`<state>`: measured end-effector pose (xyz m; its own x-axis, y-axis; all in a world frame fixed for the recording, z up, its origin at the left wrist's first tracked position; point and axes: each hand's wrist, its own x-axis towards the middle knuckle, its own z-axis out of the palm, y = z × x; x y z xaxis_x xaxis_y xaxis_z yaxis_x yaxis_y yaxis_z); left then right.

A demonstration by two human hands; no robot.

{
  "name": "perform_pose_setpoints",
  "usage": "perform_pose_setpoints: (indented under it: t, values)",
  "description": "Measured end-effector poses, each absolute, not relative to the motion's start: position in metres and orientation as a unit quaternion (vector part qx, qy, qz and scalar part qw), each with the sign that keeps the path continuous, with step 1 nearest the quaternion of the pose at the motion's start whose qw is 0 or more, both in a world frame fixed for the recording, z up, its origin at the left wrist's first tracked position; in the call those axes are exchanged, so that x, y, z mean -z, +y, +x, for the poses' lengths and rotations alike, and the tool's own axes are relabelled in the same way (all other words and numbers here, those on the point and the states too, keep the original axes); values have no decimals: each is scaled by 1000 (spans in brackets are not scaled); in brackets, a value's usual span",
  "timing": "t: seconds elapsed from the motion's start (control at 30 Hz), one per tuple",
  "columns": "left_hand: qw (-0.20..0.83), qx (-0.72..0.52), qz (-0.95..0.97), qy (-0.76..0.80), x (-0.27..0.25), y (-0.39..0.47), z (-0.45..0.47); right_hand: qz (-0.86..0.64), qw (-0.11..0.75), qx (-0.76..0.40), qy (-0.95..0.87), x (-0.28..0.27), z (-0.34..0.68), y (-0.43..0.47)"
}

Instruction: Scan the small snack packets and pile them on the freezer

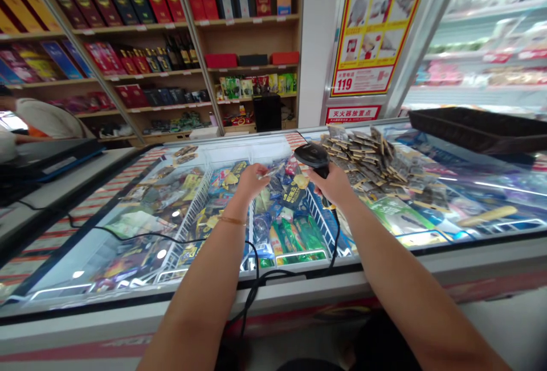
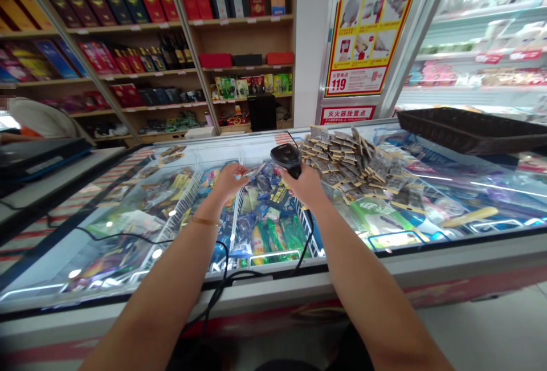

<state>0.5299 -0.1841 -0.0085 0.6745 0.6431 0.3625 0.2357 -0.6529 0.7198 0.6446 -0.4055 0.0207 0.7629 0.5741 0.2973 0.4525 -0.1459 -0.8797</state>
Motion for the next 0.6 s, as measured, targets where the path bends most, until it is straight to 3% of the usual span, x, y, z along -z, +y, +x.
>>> perform_pose_setpoints:
  t: [0.2, 0.47, 0.6]
  values:
    - [327, -298, 843, 307, 19, -186, 530, -762, 546, -44, -345, -19, 647, -405]
    - [432, -468, 732, 245, 20, -177, 538, -770, 534, -38, -349, -21, 645, -406]
    - [436, -429, 751, 250, 26, -175, 539, -769, 536, -48, -345, -21, 645, -405]
